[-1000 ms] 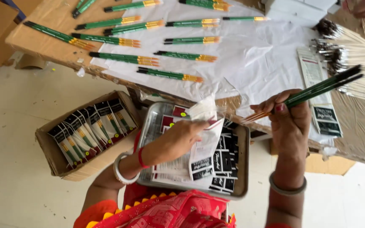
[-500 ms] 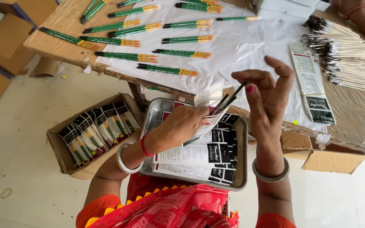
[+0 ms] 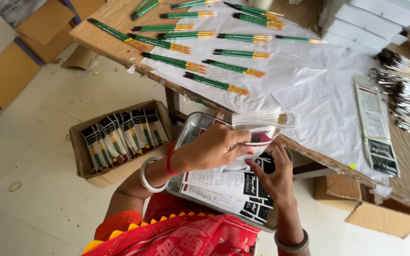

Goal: The person picks up groups of paint brushes from a table and places them into plastic packaging by hand.

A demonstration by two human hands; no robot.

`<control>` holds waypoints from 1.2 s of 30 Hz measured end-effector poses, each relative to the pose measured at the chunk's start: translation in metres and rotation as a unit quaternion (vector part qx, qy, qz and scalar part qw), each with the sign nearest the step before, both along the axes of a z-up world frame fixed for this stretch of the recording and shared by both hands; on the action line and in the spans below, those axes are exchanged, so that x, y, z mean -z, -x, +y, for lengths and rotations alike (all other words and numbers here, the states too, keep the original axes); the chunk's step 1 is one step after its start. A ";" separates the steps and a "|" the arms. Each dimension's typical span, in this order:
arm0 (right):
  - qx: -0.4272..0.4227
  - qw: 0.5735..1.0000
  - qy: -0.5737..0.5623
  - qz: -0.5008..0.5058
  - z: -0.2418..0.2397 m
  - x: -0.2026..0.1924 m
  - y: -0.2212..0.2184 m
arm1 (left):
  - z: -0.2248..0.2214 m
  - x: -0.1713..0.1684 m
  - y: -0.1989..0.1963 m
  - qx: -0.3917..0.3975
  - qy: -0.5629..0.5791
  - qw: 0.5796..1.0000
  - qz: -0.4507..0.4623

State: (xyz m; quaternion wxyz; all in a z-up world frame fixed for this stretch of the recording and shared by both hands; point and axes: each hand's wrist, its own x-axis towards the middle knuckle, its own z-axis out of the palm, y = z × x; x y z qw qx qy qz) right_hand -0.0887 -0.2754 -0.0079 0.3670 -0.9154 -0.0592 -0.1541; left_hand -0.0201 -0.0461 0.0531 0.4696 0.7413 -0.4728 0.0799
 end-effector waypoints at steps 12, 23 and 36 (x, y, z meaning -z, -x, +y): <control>-0.168 0.950 -0.214 0.155 0.017 0.062 -0.010 | 0.049 0.062 -0.002 -0.053 0.044 0.996 0.051; -0.193 0.922 0.141 0.304 0.013 0.058 -0.028 | 0.111 0.072 -0.004 -0.105 0.072 0.991 0.051; -0.083 0.984 -0.151 0.043 0.080 0.059 -0.054 | 0.076 0.096 0.013 0.025 0.078 0.973 0.217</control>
